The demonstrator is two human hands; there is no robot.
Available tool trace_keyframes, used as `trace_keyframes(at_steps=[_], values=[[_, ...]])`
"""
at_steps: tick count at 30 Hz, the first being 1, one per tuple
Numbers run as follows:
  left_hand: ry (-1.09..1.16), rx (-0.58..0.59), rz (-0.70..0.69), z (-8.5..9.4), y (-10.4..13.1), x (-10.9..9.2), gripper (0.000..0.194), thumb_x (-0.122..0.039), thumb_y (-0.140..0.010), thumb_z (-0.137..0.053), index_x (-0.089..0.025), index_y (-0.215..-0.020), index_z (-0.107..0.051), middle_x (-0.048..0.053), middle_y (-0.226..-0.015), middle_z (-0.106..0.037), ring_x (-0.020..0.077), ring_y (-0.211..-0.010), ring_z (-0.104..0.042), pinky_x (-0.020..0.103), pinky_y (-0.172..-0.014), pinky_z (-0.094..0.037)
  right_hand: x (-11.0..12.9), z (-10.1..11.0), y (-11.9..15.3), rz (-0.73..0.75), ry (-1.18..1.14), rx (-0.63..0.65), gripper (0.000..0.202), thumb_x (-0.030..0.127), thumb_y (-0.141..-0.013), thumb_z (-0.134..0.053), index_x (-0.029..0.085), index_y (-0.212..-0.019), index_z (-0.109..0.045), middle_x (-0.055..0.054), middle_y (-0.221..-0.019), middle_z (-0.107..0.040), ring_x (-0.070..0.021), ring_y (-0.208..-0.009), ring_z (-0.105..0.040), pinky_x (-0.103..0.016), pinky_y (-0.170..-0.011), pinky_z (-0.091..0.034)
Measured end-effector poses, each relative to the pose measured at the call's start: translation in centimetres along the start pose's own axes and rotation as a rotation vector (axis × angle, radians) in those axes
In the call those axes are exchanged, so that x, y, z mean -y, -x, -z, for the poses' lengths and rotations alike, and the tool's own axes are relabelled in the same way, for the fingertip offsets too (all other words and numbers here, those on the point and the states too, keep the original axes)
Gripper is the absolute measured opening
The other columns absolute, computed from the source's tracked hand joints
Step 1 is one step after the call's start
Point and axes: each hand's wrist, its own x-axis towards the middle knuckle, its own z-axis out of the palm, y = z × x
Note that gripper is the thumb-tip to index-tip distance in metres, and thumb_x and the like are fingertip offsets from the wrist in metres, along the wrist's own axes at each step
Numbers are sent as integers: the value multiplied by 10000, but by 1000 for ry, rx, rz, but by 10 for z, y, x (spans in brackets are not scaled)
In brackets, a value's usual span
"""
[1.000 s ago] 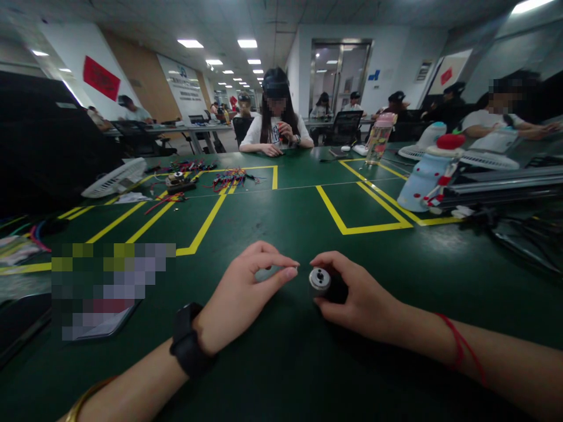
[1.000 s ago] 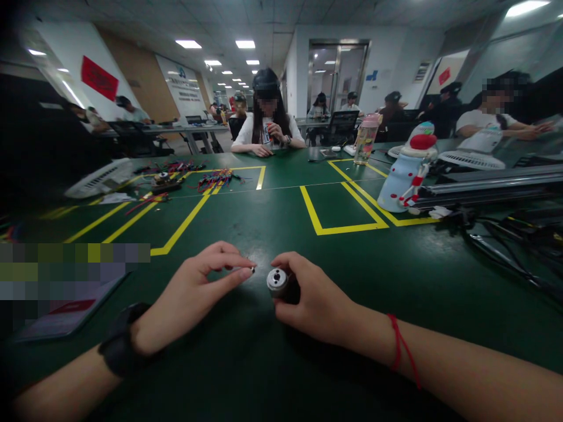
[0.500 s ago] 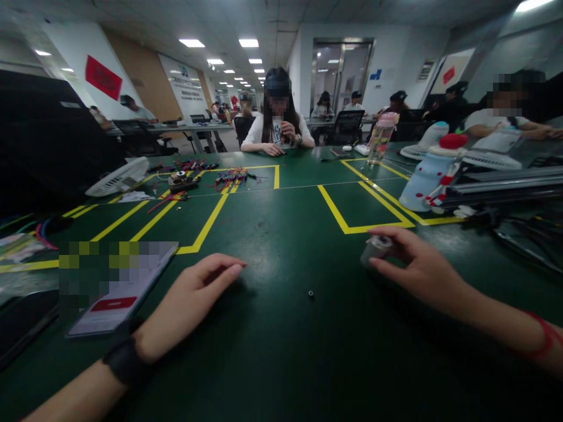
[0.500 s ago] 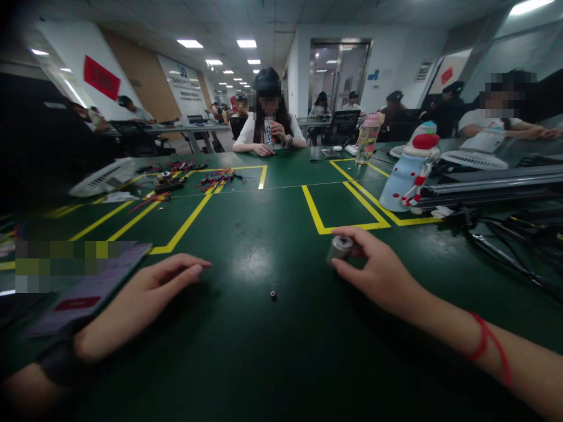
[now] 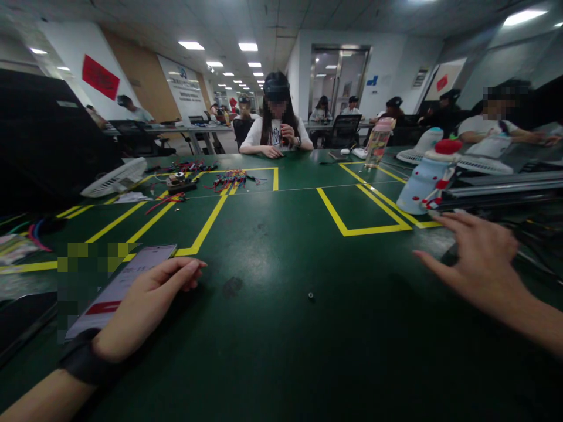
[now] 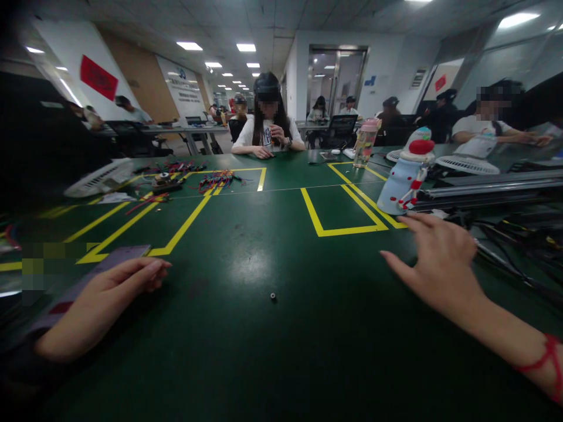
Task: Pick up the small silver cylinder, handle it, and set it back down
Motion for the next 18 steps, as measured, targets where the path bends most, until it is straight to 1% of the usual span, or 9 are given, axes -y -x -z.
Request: trace_keyframes(at_steps=[2,3,5,7,9,10,12,14,18], values=[[-15,9,-5,1,0,-1,309,-470,-862,-553,-209,-990,-658,-6,-835,-665,186,-794,-608,268,-734,-473,55,4,-4,188,-286,211,536,539,-813,-556,218,-1242,-549,-102,-1279,-505,-269,-1190,-442,-462,-1010,-331],[-21,14,-2,1,0,-1,309,-469,-863,-551,-208,-995,-655,-3,-841,-666,187,-802,-610,272,-740,-474,82,5,-5,255,-446,341,501,527,-822,-561,249,-1238,-561,-82,-1270,-513,-240,-1167,-459,-432,-982,-364],[-30,23,4,1,0,0,314,-470,-862,-551,-206,-997,-655,3,-846,-671,192,-811,-614,281,-750,-477,131,5,-7,344,-676,503,464,520,-815,-589,290,-1217,-591,-63,-1235,-534,-213,-1124,-476,-397,-937,-393],[-29,18,9,2,0,1,321,-473,-857,-556,-203,-993,-661,9,-855,-680,196,-816,-618,289,-756,-481,163,4,-10,386,-780,558,342,488,-833,-584,296,-1107,-653,-46,-1151,-576,-192,-1056,-500,-380,-902,-398],[-8,10,11,2,0,3,322,-471,-856,-556,-200,-992,-664,14,-871,-685,199,-821,-620,292,-754,-486,173,6,-14,384,-815,570,244,439,-878,-537,273,-990,-677,-28,-1050,-609,-164,-979,-526,-354,-870,-402],[7,7,12,2,1,4,320,-468,-857,-555,-199,-991,-663,15,-873,-684,201,-820,-618,291,-748,-487,168,7,-17,353,-822,558,240,423,-896,-510,259,-962,-672,-24,-1020,-618,-152,-951,-538,-337,-856,-409],[30,10,10,2,1,6,312,-459,-863,-551,-201,-1003,-656,14,-879,-676,202,-827,-611,290,-751,-486,143,12,-25,231,-790,478,266,431,-906,-483,239,-980,-651,-29,-1005,-627,-145,-922,-556,-307,-829,-426],[36,21,13,2,0,7,314,-459,-866,-547,-205,-1023,-643,13,-893,-666,202,-838,-603,294,-766,-481,100,16,-32,51,-652,329,304,464,-890,-487,223,-995,-640,-41,-1002,-633,-151,-890,-570,-292,-802,-436],[23,28,15,2,-3,10,364,-500,-849,-544,-193,-1026,-628,23,-886,-651,203,-818,-595,303,-755,-474,-1,16,-33,-262,-225,38,356,493,-829,-500,198,-975,-633,-58,-972,-640,-180,-824,-576,-308,-756,-430]])
